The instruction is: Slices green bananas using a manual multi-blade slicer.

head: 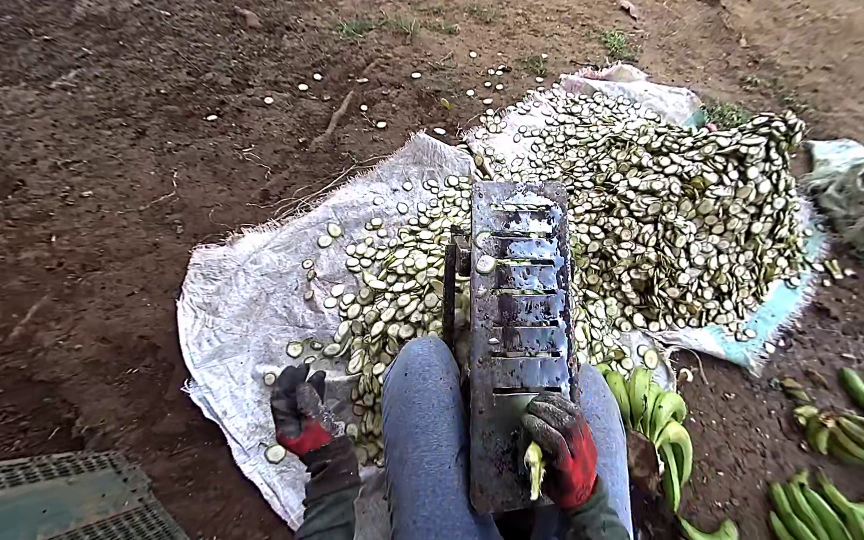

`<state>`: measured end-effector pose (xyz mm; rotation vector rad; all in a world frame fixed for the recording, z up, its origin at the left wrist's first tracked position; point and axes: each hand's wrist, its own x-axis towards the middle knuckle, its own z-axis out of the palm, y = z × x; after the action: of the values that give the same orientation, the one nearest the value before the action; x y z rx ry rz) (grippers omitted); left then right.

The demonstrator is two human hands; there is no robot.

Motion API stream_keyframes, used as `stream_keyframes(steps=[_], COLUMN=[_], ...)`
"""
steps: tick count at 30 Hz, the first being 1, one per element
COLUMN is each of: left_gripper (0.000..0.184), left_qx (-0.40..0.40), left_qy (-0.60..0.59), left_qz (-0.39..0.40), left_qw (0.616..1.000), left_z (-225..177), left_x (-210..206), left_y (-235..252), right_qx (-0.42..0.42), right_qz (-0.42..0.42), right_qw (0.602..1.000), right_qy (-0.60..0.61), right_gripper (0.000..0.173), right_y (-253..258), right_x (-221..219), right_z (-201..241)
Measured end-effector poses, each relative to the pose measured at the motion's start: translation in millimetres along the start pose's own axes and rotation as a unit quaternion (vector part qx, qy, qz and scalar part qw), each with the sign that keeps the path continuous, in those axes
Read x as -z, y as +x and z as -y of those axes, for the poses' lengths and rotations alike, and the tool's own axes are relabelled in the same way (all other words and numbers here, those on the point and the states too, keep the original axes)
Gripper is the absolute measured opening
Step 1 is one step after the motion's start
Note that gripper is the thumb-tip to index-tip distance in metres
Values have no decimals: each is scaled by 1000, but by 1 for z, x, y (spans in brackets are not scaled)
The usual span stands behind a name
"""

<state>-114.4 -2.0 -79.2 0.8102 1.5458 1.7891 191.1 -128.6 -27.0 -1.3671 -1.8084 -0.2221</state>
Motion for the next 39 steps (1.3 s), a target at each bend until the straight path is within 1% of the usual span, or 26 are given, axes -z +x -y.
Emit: stream_keyframes(steps=[2, 4, 7, 8, 9, 10, 11, 13, 15, 16, 17, 18, 19, 20, 22, 24, 26, 27, 28, 29, 31, 33, 34, 35, 37, 39], left_gripper=[40, 39, 40, 39, 39, 38, 37, 36, 37, 37, 36, 36, 36, 36, 36, 36, 37, 36, 36, 36, 36, 35, 35, 35, 36, 37], left_qx=[61, 89, 76, 68, 65, 68, 76, 92, 113, 122, 127, 135, 147, 159, 177, 169, 168, 168, 165, 167, 173, 201, 218, 228, 237, 235], left_qy=[24, 26, 30, 37, 45, 54, 71, 99, 118, 124, 130, 133, 136, 138, 136, 134, 128, 130, 139, 143, 161, 195, 210, 225, 251, 266], left_qz=[-65, -92, -69, -56, -48, -47, -48, -55, -61, -64, -66, -68, -72, -74, -85, -87, -83, -86, -87, -82, -67, -60, -55, -51, -41, -44], left_qw=[996, 991, 994, 995, 996, 995, 993, 989, 985, 983, 981, 979, 977, 975, 971, 973, 974, 973, 973, 972, 969, 958, 952, 946, 938, 934], left_z=[16, 24, 27, 30, 32, 35, 40, 55, 68, 73, 80, 84, 86, 88, 91, 96, 95, 93, 94, 96, 104, 106, 107, 115, 140, 144], left_x=[29, 43, 49, 53, 56, 60, 65, 76, 85, 89, 92, 93, 93, 93, 90, 92, 96, 98, 102, 107, 115, 123, 127, 133, 150, 152], left_y=[-4, -17, -40, -44, -47, -48, -49, -52, -56, -56, -56, -58, -61, -62, -64, -65, -68, -70, -73, -76, -81, -88, -92, -95, -97, -98], right_qx=[-9, -24, -58, -64, -61, -46, -26, 3, 6, -3, -1, 5, 10, 13, 38, 46, -11, -39, -57, -72, -44, -26, -40, -55, -69, -51], right_qz=[-46, -102, -96, -81, -69, -63, -58, -46, -39, -30, -32, -39, -45, -56, -87, -79, -38, -17, -7, 1, -12, -72, -108, -116, -69, -19], right_qw=[999, 994, 992, 992, 993, 994, 996, 999, 999, 999, 999, 998, 998, 998, 995, 994, 994, 993, 992, 993, 995, 996, 993, 991, 992, 993], right_qy=[18, 1, -59, -74, -80, -74, -60, -15, 17, 33, 41, 42, 38, 31, -17, -66, -104, -111, -109, -97, -88, -55, -19, 23, 83, 104], right_gripper=[28, 26, 32, 33, 35, 35, 35, 35, 25, 22, 20, 17, 15, 14, 16, 25, 30, 34, 37, 40, 43, 29, 21, 16, 10, 11], right_y=[33, 100, 209, 234, 246, 243, 224, 151, 61, 25, 3, -2, 8, 30, 97, 173, 233, 248, 250, 240, 194, 120, 84, 54, 12, -1], right_x=[-18, -50, -93, -101, -104, -101, -92, -63, -30, -15, -7, -6, -11, -22, -57, -92, -112, -114, -111, -102, -73, -46, -32, -17, 7, 13], right_z=[-20, -60, -118, -128, -131, -129, -121, -91, -54, -35, -25, -23, -29, -41, -84, -123, -141, -141, -137, -130, -113, -91, -76, -58, -25, -16])
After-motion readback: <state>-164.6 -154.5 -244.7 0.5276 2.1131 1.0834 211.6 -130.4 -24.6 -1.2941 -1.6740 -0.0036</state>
